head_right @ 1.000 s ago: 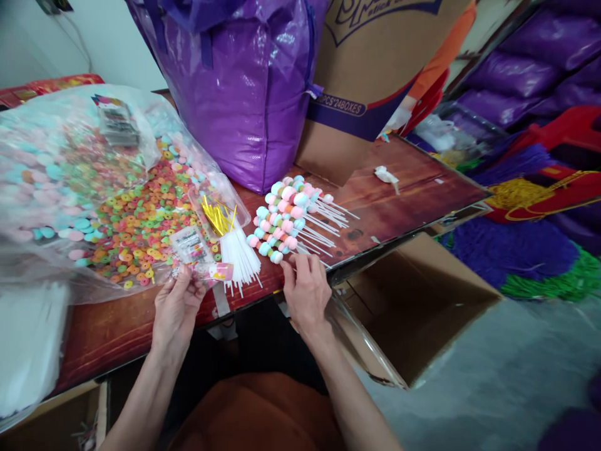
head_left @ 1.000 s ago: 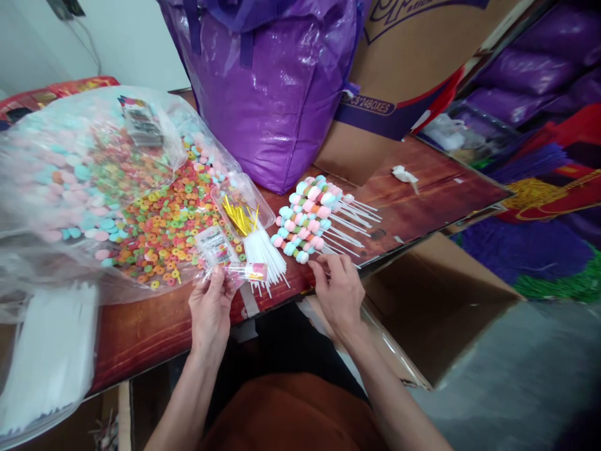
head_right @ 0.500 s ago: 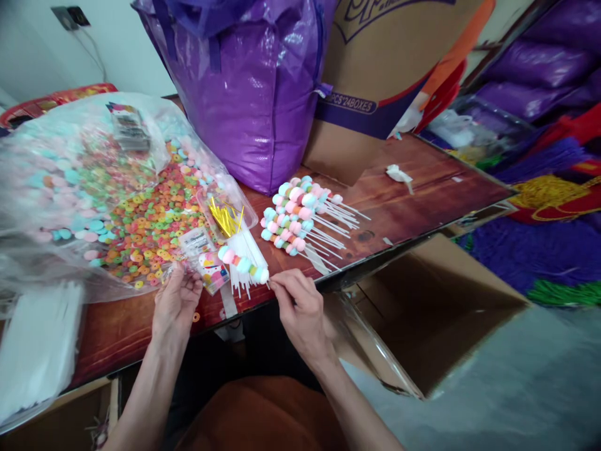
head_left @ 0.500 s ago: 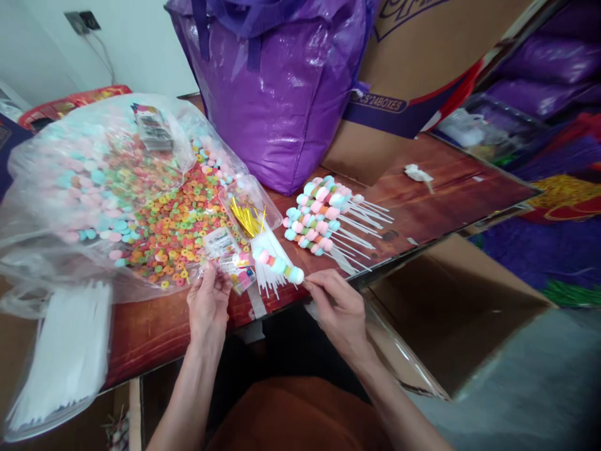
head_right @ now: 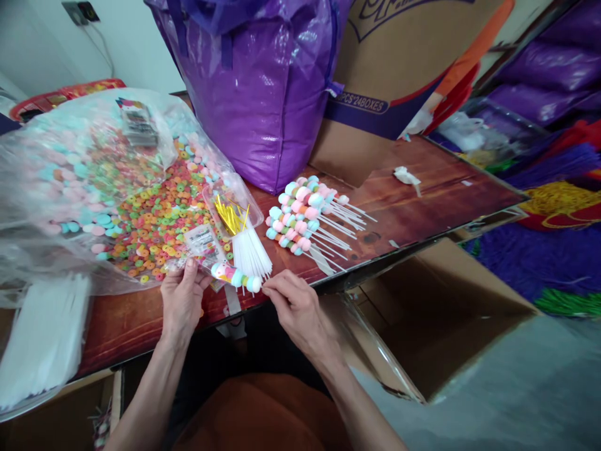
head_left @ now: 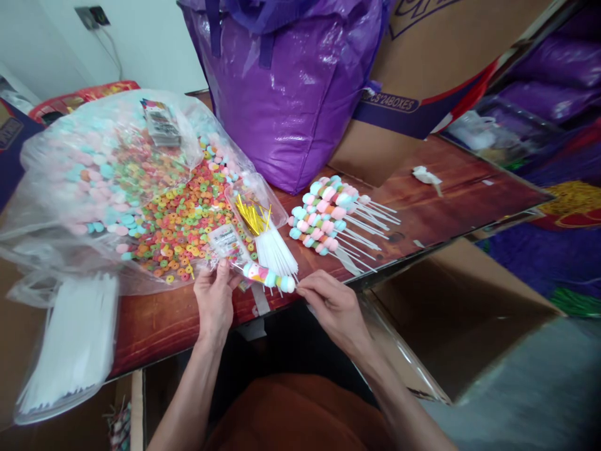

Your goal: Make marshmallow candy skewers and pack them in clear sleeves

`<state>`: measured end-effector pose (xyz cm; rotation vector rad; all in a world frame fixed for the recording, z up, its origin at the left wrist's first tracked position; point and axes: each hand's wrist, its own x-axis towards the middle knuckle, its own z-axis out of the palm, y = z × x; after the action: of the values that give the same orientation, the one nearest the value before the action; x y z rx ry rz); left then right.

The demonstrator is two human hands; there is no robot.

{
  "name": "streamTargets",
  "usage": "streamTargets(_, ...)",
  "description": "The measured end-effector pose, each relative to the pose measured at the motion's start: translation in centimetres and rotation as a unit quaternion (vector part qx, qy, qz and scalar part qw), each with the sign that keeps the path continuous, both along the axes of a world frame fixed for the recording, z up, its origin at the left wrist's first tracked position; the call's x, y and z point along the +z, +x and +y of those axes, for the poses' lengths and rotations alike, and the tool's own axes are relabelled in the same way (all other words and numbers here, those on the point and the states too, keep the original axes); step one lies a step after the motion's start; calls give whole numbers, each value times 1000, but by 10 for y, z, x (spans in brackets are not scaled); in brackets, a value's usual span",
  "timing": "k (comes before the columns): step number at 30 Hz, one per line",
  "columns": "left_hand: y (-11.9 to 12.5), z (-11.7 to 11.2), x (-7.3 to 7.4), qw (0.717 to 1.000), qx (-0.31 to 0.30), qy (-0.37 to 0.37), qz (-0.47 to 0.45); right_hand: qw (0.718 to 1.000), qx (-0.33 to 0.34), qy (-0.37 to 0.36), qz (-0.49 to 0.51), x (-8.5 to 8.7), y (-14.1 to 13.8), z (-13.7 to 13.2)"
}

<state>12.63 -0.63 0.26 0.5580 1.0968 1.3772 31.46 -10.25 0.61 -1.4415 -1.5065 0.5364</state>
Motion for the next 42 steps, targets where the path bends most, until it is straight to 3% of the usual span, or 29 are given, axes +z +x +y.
streamTargets(3,3,-1,-1,1000,4,-2,-7,999,3,-9,42,-5,-9,2)
streamTargets(7,4,-2,-2,1000,18,-3,0,1000,-1,-12,28,-6,-14,2)
streamTargets(11,6,-6,0,1000,-24,4,-9,999,-16,16,-24,-5,-19,1)
streamTargets(16,10,-13,-1,1000,-23,3,19,991,-24,40,-128,-10,-31,2)
streamTargets(20,11,-15,-4,999,-38,-10,-17,979,-23,66,-192,-11,-41,3)
streamTargets(25,6,-11,-10,996,-25,-25,-78,998,-18,-6,-55,-7,-46,3)
streamTargets(29,4,-12,-14,996,-50,-20,-70,996,-20,-82,34,-7,-46,8)
streamTargets(37,-2,-7,-7,997,-43,-34,-59,997,-8,-50,-61,-1,-47,9)
streamTargets(42,-1,-10,-7,997,-46,-38,-44,995,-16,-37,-89,-6,-43,10)
